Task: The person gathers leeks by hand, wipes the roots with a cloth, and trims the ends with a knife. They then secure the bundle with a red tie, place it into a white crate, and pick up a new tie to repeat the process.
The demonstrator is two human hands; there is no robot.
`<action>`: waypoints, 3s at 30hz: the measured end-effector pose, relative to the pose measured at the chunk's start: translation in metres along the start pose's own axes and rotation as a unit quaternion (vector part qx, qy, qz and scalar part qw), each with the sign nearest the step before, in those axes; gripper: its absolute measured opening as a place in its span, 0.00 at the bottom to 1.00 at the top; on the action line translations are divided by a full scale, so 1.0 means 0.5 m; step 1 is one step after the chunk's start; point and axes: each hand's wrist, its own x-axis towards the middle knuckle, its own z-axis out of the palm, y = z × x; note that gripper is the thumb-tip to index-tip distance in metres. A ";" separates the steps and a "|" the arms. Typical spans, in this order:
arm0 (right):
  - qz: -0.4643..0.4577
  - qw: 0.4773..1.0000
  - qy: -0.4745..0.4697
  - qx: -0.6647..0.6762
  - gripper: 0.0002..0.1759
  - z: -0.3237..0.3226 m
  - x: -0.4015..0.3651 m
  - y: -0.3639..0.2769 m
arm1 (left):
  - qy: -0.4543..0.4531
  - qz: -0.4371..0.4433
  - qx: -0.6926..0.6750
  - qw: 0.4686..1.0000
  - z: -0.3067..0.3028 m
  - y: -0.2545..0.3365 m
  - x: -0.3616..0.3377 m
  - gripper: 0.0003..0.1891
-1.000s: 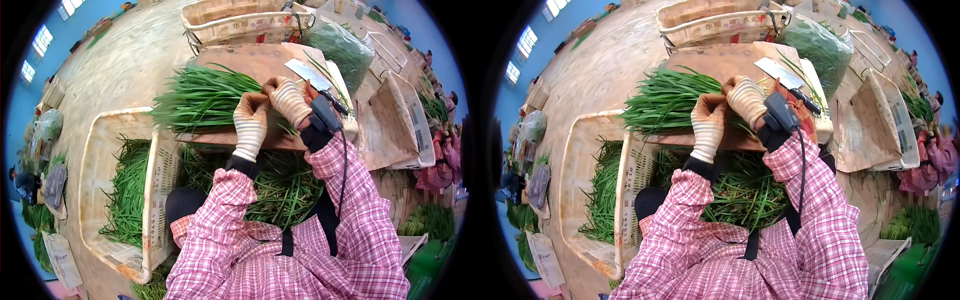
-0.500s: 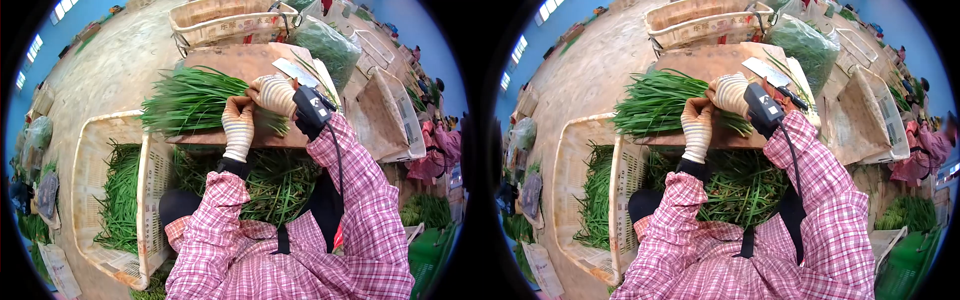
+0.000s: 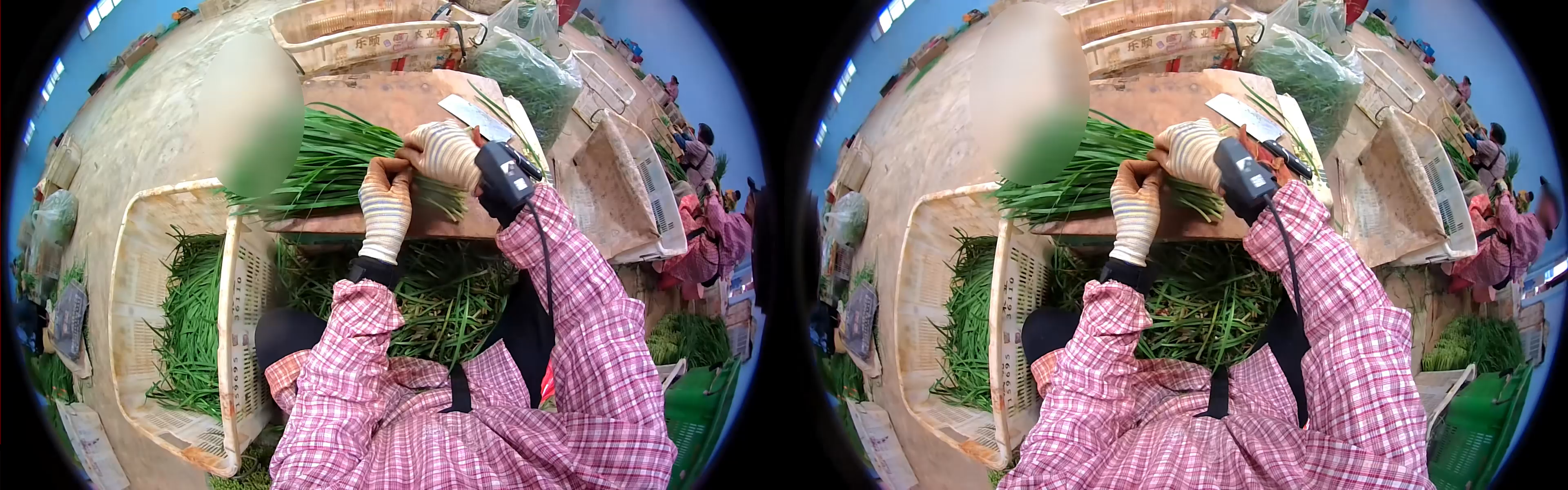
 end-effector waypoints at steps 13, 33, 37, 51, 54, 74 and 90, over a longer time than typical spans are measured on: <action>0.019 1.000 0.012 0.006 0.15 0.037 0.008 0.032 | 0.001 0.058 0.111 0.992 0.007 0.044 -0.022 0.07; 0.027 0.998 0.035 0.037 0.16 0.038 0.002 0.030 | -0.072 -0.091 -0.085 0.990 -0.009 0.036 0.005 0.07; 0.091 0.990 0.069 0.088 0.18 0.043 0.007 0.100 | -0.061 -0.080 -0.072 0.992 -0.019 0.026 -0.027 0.06; 0.135 0.961 0.076 0.227 0.14 0.015 -0.043 -0.044 | -0.047 0.018 -0.026 0.998 -0.026 -0.029 -0.023 0.04; 0.102 0.995 -0.002 0.003 0.21 -0.029 -0.042 -0.056 | -0.020 0.049 0.052 0.997 -0.020 -0.023 -0.016 0.04; 0.025 0.990 0.016 -0.138 0.15 0.037 -0.004 -0.023 | -0.010 -0.090 -0.060 0.994 -0.016 0.005 -0.033 0.05; 0.111 0.961 0.232 0.102 0.13 -0.117 -0.085 0.033 | -0.002 -0.080 -0.025 0.997 -0.035 0.053 0.003 0.07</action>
